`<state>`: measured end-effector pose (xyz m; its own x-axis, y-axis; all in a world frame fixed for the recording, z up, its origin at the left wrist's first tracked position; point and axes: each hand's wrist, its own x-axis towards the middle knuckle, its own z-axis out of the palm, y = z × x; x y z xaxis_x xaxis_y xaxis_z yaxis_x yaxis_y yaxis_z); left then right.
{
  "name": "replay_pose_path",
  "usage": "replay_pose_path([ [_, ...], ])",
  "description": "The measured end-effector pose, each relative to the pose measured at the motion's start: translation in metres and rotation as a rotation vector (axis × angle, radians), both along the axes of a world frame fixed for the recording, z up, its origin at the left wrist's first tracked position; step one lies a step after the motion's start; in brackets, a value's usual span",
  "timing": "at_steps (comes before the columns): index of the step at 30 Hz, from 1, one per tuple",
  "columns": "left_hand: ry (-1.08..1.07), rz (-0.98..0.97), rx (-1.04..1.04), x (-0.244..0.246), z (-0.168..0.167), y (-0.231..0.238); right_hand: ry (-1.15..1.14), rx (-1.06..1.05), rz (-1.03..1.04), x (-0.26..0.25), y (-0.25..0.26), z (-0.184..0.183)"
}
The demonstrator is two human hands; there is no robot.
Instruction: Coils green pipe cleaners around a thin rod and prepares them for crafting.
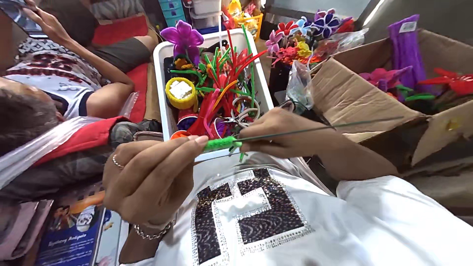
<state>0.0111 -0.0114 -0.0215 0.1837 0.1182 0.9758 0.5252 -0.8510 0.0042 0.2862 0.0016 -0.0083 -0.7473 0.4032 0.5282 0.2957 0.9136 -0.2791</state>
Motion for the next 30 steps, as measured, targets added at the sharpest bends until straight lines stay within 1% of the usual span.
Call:
replay_pose_path([
  [3,-0.028,0.138,0.075,0.007,-0.003,0.008,-0.011,-0.053,0.121,-0.010,-0.009,-0.005],
  [6,0.039,0.249,0.097,0.014,-0.007,0.020,0.000,-0.002,0.143,-0.008,-0.024,0.007],
  [8,0.133,0.253,0.079,0.017,-0.008,0.027,-0.014,0.104,0.059,0.002,-0.039,0.023],
  [9,0.174,0.236,0.070,0.019,-0.010,0.029,-0.028,0.180,-0.020,0.009,-0.047,0.030],
  [12,0.257,0.150,0.063,0.020,-0.014,0.033,-0.091,0.418,-0.333,0.029,-0.068,0.049],
  [13,0.275,0.111,0.050,0.020,-0.014,0.034,-0.117,0.464,-0.409,0.033,-0.071,0.054],
  [15,0.306,0.016,0.010,0.018,-0.013,0.033,-0.134,0.491,-0.472,0.039,-0.069,0.061],
  [18,0.325,-0.143,-0.062,0.016,-0.009,0.031,-0.150,0.447,-0.468,0.049,-0.046,0.067],
  [21,0.290,-0.247,-0.116,0.015,-0.005,0.026,-0.100,0.336,-0.369,0.051,-0.006,0.059],
  [24,0.214,-0.231,-0.107,0.017,-0.004,0.026,-0.093,0.164,-0.274,0.046,0.027,0.037],
  [26,0.165,-0.230,-0.123,0.017,-0.005,0.026,-0.126,0.057,-0.197,0.035,0.036,0.020],
  [28,0.113,-0.213,-0.139,0.017,-0.007,0.027,-0.147,-0.006,-0.110,0.020,0.033,0.003],
  [30,0.066,-0.131,-0.128,0.017,-0.008,0.029,-0.158,-0.021,-0.044,0.008,0.020,-0.007],
])
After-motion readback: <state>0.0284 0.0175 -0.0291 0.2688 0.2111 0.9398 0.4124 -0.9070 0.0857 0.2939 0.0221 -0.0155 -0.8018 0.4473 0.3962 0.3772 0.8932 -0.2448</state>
